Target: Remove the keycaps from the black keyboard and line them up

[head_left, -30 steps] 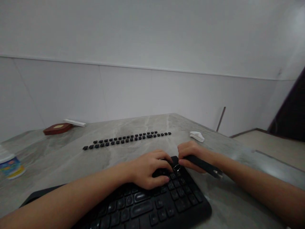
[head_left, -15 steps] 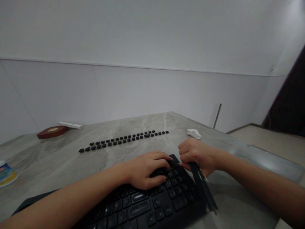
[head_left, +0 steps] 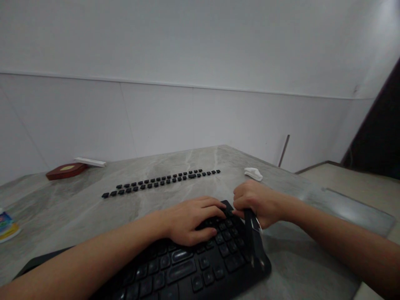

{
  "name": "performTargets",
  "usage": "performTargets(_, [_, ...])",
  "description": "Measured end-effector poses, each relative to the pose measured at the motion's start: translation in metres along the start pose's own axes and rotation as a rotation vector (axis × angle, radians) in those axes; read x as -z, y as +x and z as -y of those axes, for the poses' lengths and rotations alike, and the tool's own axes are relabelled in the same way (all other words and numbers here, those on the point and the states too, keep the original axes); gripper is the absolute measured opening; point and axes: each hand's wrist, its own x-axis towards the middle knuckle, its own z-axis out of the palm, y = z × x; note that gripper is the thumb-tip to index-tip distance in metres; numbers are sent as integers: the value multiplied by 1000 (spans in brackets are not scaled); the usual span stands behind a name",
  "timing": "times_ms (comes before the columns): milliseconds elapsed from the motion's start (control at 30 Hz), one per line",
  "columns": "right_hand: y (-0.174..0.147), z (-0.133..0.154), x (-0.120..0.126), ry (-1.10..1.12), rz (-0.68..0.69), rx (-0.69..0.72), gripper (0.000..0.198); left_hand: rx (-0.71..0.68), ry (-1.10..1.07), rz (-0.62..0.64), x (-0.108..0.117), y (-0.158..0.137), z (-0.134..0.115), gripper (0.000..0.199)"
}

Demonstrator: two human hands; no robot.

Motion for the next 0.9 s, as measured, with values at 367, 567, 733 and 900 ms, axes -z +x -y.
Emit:
performTargets(367, [7, 10, 10, 173, 129, -423, 23, 35, 45, 57, 3, 1, -2, 45])
performTargets(567, [7, 15, 5, 271, 24, -451, 20, 66, 38, 73, 3, 1, -2, 46])
performTargets(733, [10, 13, -1, 361, -2, -509, 9, 58, 54, 62, 2, 1, -2, 42])
performTargets(900, [10, 18, 0, 320, 10, -519, 5, 81, 46, 94, 3, 1, -2, 45])
